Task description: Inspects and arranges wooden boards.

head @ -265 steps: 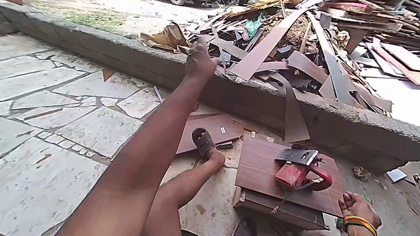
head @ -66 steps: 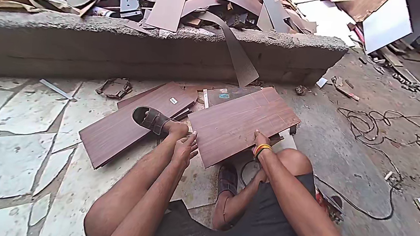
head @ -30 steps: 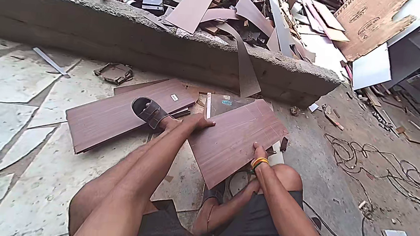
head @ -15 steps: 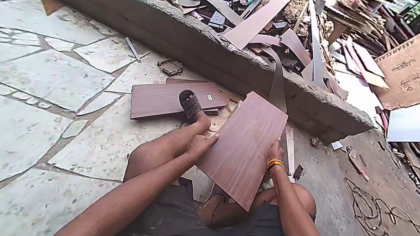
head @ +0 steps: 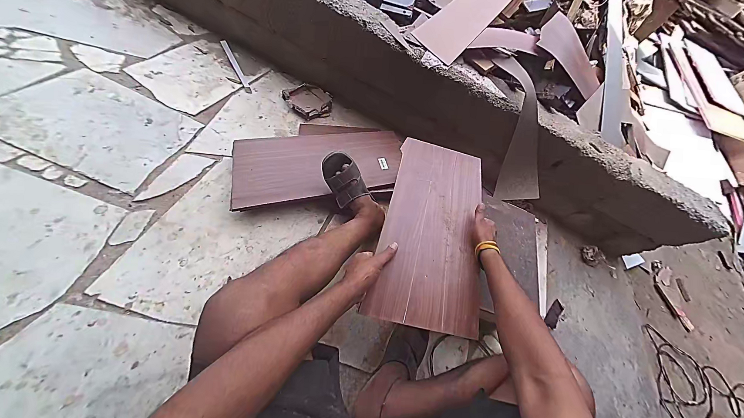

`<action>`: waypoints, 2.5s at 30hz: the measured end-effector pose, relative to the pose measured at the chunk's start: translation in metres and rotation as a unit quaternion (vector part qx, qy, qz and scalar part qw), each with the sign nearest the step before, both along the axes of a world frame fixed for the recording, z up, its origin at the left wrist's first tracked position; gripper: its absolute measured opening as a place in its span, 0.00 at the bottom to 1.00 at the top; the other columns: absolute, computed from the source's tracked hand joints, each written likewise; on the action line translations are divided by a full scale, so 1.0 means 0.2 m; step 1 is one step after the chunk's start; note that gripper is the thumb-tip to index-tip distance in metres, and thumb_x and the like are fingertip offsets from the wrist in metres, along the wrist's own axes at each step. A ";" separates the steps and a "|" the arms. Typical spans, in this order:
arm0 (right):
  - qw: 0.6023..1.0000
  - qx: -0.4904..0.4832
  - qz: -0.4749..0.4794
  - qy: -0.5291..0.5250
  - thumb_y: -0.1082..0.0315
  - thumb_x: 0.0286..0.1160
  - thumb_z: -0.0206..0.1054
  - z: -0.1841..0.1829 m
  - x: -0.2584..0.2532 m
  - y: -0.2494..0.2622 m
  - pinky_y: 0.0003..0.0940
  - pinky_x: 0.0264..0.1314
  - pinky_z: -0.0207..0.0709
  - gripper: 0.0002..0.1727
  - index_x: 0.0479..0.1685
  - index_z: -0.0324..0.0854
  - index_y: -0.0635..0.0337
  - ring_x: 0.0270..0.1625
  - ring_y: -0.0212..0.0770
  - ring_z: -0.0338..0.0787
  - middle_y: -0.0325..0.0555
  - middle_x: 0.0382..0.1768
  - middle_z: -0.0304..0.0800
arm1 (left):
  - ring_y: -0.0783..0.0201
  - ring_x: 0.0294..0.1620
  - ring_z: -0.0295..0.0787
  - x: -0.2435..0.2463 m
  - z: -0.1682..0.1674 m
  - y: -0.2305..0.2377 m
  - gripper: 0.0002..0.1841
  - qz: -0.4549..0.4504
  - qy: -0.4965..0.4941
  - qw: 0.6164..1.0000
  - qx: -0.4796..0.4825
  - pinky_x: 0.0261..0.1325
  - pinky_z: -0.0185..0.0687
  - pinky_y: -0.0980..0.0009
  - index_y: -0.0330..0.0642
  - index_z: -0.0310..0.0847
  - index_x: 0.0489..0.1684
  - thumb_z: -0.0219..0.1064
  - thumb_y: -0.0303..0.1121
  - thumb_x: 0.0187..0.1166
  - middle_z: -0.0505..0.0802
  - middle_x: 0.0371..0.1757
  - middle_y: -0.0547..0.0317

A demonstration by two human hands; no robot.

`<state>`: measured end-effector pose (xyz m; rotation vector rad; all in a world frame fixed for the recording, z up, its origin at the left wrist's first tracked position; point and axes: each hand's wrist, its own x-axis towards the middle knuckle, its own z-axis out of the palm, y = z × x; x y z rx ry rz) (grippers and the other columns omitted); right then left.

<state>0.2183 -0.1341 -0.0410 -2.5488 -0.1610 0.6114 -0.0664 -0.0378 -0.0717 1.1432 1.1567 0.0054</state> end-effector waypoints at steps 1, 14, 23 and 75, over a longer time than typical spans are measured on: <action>1.000 -0.008 0.002 0.003 0.36 0.93 0.28 -0.01 0.01 0.01 0.60 0.76 0.72 0.48 0.61 0.85 0.71 0.74 0.61 0.84 0.68 0.67 0.86 | 0.50 0.48 0.95 0.01 0.00 0.01 0.37 -0.004 -0.003 1.000 -0.009 0.56 0.89 0.48 0.32 0.86 0.49 0.68 0.67 0.76 0.95 0.46 0.42; 0.926 -0.309 0.211 -0.042 0.26 0.85 0.36 0.51 0.03 -0.32 0.64 0.64 0.79 0.50 0.53 0.87 0.67 0.63 0.62 0.91 0.66 0.57 0.90 | 0.55 0.48 0.96 0.02 -0.01 0.03 0.30 0.007 -0.025 0.999 -0.022 0.56 0.91 0.53 0.33 0.84 0.58 0.74 0.56 0.77 0.95 0.48 0.45; 0.889 -0.235 0.379 0.102 0.35 0.66 0.77 0.29 -0.36 -0.65 0.60 0.72 0.78 0.56 0.89 0.58 0.61 0.65 0.58 0.89 0.62 0.65 0.87 | 0.52 0.53 0.94 0.02 0.04 0.04 0.31 0.014 -0.030 0.998 -0.045 0.60 0.89 0.52 0.32 0.80 0.66 0.77 0.49 0.75 0.93 0.55 0.41; 0.867 -0.232 0.423 -0.125 0.39 0.62 0.79 0.04 -0.44 -0.62 0.63 0.72 0.73 0.53 0.89 0.67 0.59 0.76 0.66 0.78 0.64 0.76 0.78 | 0.44 0.62 0.90 0.32 -0.05 0.20 0.35 -0.058 0.041 0.996 0.051 0.67 0.83 0.41 0.37 0.81 0.69 0.82 0.51 0.68 0.92 0.60 0.38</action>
